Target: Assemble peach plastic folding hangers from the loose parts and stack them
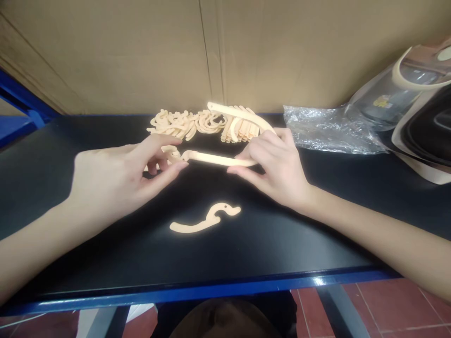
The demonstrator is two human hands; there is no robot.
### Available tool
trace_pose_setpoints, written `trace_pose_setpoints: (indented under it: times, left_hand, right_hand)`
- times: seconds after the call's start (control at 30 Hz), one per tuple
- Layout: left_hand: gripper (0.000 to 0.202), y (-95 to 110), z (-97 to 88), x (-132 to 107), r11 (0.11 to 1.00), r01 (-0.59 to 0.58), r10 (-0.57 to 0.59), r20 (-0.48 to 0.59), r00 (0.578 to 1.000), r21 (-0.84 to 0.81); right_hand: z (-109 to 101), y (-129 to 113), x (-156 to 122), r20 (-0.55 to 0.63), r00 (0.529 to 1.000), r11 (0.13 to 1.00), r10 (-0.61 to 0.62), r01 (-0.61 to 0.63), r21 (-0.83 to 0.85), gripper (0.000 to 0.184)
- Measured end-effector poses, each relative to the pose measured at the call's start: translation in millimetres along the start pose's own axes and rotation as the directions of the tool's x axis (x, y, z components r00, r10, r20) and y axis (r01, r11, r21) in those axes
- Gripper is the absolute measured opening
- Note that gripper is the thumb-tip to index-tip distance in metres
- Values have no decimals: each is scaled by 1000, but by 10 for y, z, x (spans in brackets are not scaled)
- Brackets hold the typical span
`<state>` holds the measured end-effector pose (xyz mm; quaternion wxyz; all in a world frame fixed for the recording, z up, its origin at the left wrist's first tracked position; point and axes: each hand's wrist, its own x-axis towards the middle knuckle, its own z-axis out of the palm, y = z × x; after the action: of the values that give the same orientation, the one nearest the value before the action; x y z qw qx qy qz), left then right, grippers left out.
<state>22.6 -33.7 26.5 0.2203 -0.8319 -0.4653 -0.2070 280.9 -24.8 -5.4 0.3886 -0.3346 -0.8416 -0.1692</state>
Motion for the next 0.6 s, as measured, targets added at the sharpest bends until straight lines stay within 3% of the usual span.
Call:
trace_pose_setpoints:
  times: [0.1, 0.27, 0.4, 0.6]
  left_hand:
    - [35, -7, 20, 13, 1000, 15, -15, 17, 1000, 26]
    - [41, -19, 67, 21, 998, -59, 61, 46, 997, -35]
    - [51, -20, 87, 13, 985, -159, 162, 39, 986, -71]
    - [38, -12, 107, 7, 943, -331, 332, 24, 943, -44]
  right_hand:
    - [6, 21, -9, -18, 1000, 999, -24, 25, 35, 19]
    - [3, 9, -9, 85, 993, 995, -85, 81, 49, 19]
    - [0, -27, 6, 190, 976, 993, -111, 103, 48, 22]
    - [-3, -46, 20, 245, 962, 990, -118, 132, -42, 37]
